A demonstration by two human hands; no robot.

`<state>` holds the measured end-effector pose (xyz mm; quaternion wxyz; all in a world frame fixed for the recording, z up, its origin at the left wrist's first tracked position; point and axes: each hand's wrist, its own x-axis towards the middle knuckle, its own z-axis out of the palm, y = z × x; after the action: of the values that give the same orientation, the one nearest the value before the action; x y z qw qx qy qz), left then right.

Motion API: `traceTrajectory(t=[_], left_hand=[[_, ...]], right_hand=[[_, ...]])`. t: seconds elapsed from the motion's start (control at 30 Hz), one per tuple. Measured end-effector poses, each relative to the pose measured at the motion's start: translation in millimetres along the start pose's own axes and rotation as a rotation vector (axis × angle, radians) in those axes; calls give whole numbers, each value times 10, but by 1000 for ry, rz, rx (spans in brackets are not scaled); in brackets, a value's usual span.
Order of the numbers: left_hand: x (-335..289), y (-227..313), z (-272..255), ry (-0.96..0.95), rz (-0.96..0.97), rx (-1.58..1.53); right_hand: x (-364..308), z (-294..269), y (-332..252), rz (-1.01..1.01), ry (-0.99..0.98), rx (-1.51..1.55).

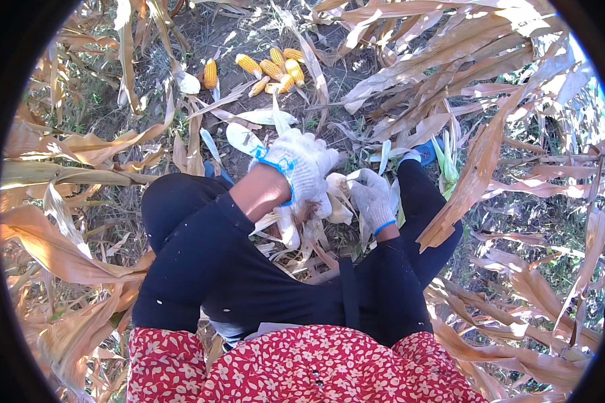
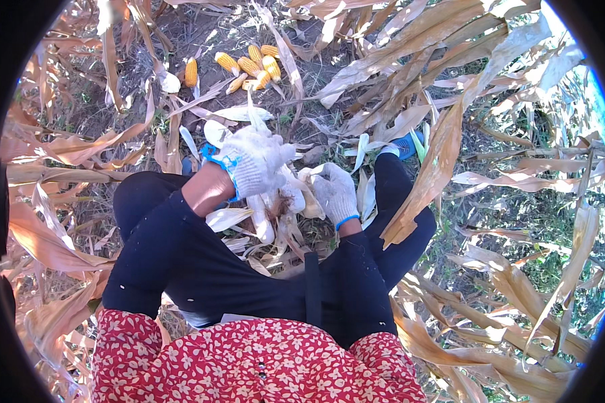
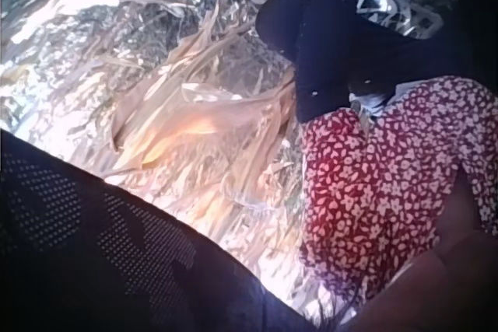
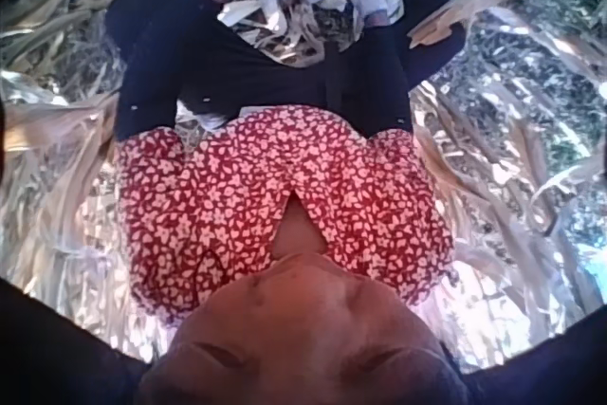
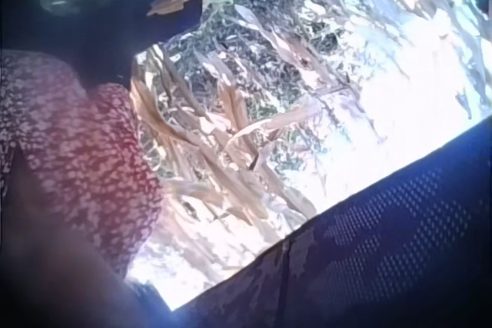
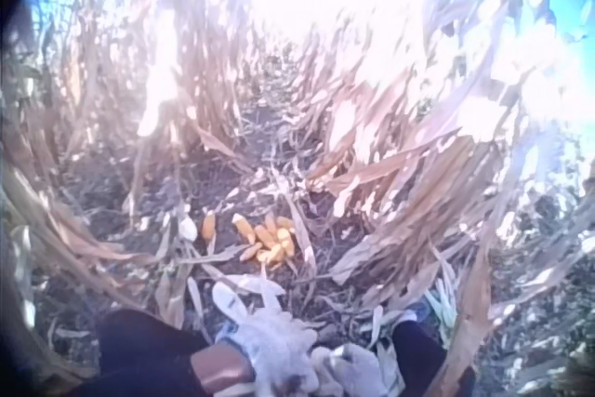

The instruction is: The person sits on the ground in a cornfield and repeatedly shucks corn cobs by hand, peeling back the husks and silk to reveal the kernels. Shucked cobs are placed on the ground nearby.

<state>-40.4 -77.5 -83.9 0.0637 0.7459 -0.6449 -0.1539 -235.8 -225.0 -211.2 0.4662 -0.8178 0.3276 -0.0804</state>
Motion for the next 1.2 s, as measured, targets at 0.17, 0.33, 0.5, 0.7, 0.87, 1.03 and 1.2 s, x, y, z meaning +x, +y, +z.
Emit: traceTrajectory(t=[0.17,0.33,0.5,0.7,0.87,1.03,1.2], left_hand=[[-156,476,541,-94,133,-88],[-245,716,712,-122,94,-352],[-356,412,1547,-72,-319,-682],[-269,407,1463,212,-576,-1360],[-216,355,1402,334,-607,-1650],[-179,343,1551,512,-665,-1639],[-265,347,1626,864,-910,-1799]], right_hand=[[-719,-392,-749,261,-182,816],[-1089,-186,-291,373,-34,1472],[-991,120,-191,501,145,1211],[-968,313,118,366,70,558],[-936,463,51,185,-47,112],[-899,537,53,199,-39,-29],[-897,463,-21,196,-90,0]])
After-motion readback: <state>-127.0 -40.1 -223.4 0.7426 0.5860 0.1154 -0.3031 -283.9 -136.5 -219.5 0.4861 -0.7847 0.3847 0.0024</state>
